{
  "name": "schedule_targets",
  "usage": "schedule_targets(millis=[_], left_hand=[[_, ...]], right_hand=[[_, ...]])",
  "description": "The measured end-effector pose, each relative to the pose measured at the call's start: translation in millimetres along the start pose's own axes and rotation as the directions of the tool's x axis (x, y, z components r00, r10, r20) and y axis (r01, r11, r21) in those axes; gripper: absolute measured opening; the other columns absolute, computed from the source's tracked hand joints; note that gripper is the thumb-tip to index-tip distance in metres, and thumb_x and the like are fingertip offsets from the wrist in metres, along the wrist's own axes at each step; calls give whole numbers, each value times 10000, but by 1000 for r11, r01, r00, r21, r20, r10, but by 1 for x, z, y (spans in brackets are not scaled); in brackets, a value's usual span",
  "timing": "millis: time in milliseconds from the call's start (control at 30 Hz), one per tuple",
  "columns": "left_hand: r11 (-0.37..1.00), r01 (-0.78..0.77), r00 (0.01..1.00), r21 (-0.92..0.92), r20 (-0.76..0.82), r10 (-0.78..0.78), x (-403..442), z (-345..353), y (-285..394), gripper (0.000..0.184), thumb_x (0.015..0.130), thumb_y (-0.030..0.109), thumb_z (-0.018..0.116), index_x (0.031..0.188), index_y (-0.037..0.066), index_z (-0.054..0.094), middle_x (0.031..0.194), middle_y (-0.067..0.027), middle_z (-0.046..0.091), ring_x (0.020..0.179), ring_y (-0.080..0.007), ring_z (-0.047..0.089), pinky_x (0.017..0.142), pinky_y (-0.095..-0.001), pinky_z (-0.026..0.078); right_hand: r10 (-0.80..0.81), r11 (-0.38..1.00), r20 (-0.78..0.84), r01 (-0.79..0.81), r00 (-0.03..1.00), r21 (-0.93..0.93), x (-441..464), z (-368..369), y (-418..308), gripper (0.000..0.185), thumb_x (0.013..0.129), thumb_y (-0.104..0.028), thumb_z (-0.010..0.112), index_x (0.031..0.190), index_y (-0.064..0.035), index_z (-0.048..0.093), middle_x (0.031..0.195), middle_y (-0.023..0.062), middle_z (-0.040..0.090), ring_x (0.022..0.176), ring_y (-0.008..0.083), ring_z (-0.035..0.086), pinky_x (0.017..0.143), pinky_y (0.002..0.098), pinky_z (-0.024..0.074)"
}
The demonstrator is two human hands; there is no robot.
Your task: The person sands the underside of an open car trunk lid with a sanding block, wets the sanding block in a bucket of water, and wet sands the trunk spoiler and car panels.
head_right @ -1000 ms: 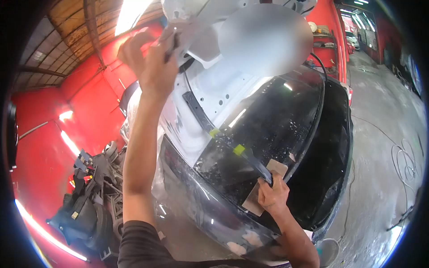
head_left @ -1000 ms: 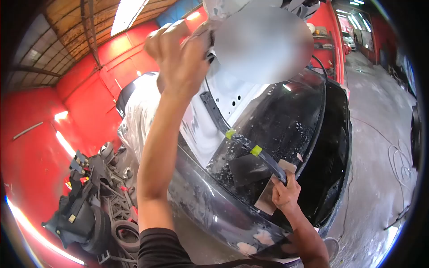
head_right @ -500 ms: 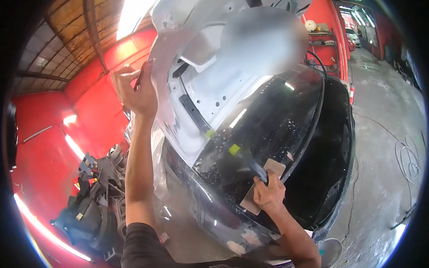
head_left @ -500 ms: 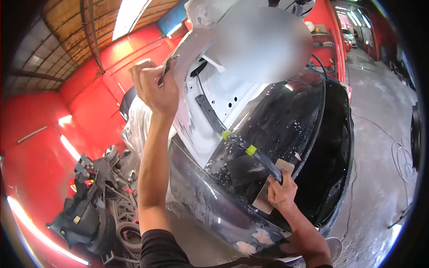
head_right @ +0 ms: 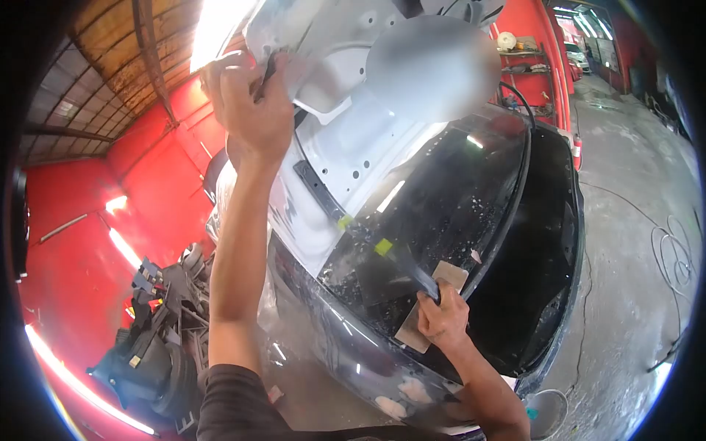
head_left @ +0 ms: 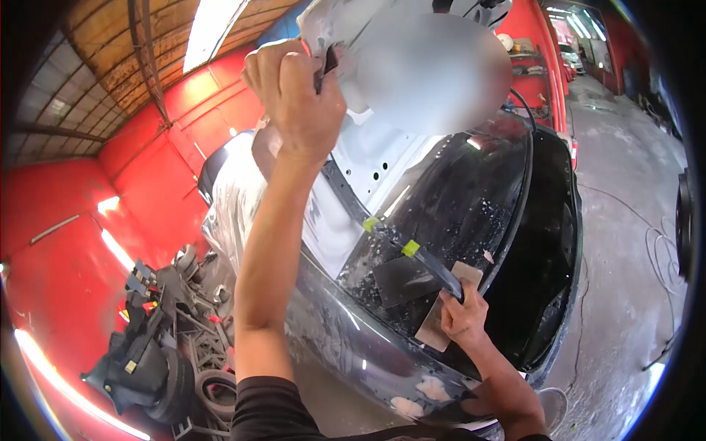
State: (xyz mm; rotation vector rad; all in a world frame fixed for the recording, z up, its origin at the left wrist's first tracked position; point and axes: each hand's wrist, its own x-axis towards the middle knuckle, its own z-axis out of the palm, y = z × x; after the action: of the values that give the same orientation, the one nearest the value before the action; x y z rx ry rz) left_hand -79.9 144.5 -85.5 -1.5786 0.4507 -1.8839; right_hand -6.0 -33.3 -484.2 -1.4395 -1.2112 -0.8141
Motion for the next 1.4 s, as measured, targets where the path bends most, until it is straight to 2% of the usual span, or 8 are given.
schedule_targets(millis=[200, 333, 567, 700, 867, 1100, 1233, 1400], left_hand=[[966, 259, 966, -6, -28, -259, -64, -46, -34, 325, 715, -3, 840, 899, 74, 583, 966, -133, 609, 955, -349, 560, 884, -472, 416], [1000, -27, 1000, 10, -14, 27, -3, -7, -4, 338, 754, 25, 858, 935, 78, 578, 965, -135, 610, 939, -345, 554, 867, -471, 406], [971, 240, 971, -18, -10, -241, -54, -32, -28, 338, 755, 19, 846, 891, 75, 542, 952, -147, 591, 935, -338, 535, 865, -476, 401], [990, 113, 991, -86, -63, -119, 5, 5, 10, 327, 755, 14, 846, 873, 77, 547, 966, -143, 594, 933, -329, 535, 863, -481, 401], [976, 208, 971, -67, -111, -214, -50, -31, -27, 349, 752, 16, 875, 922, 71, 574, 997, -152, 618, 968, -342, 561, 881, -466, 406], [980, -177, 984, 93, 26, 176, -4, -10, -14, 339, 716, 51, 861, 879, 89, 567, 1017, -131, 604, 942, -345, 541, 854, -468, 376], [974, -76, 997, 213, 36, 70, -68, -52, -48, 359, 633, 9, 852, 855, 93, 583, 1019, -108, 603, 945, -339, 555, 858, -472, 376], [950, -272, 962, 153, 66, 265, -9, -6, -11, 218, 649, 31, 718, 788, 95, 563, 1073, -102, 626, 971, -345, 571, 892, -486, 383]], right_hand=[[24, 1000, -6, -24, 1000, 4, -2, 3, 0, 323, 659, 24, 730, 969, -67, 756, 1087, 228, 638, 783, 343, 678, 628, 411, 567], [5, 1000, 27, -5, 1000, -12, -1, -1, 0, 309, 671, -14, 760, 973, -80, 754, 1104, 230, 638, 793, 346, 686, 634, 407, 574], [22, 1000, 15, -22, 1000, -5, -5, 2, 2, 318, 671, -30, 776, 980, -100, 757, 1107, 226, 646, 820, 338, 693, 634, 407, 578], [0, 1000, 23, 0, 1000, -23, -3, 0, 2, 315, 678, -31, 774, 984, -102, 759, 1106, 227, 648, 809, 337, 694, 623, 401, 576], [1, 1000, 19, -1, 1000, 0, -5, 0, 3, 326, 669, -26, 773, 985, -101, 760, 1108, 232, 648, 792, 336, 695, 628, 396, 580], [-8, 1000, 22, 8, 1000, -19, -2, 1, 3, 318, 664, -29, 775, 975, -97, 766, 1115, 237, 647, 801, 338, 695, 637, 395, 578], [26, 1000, 10, -26, 1000, -14, -3, 2, -1, 333, 665, 18, 736, 983, -78, 757, 1099, 230, 634, 802, 342, 691, 635, 403, 574], [27, 998, 36, -25, 999, -50, -3, 0, -2, 310, 663, -28, 773, 967, -87, 768, 1098, 226, 643, 822, 341, 686, 651, 403, 575]])
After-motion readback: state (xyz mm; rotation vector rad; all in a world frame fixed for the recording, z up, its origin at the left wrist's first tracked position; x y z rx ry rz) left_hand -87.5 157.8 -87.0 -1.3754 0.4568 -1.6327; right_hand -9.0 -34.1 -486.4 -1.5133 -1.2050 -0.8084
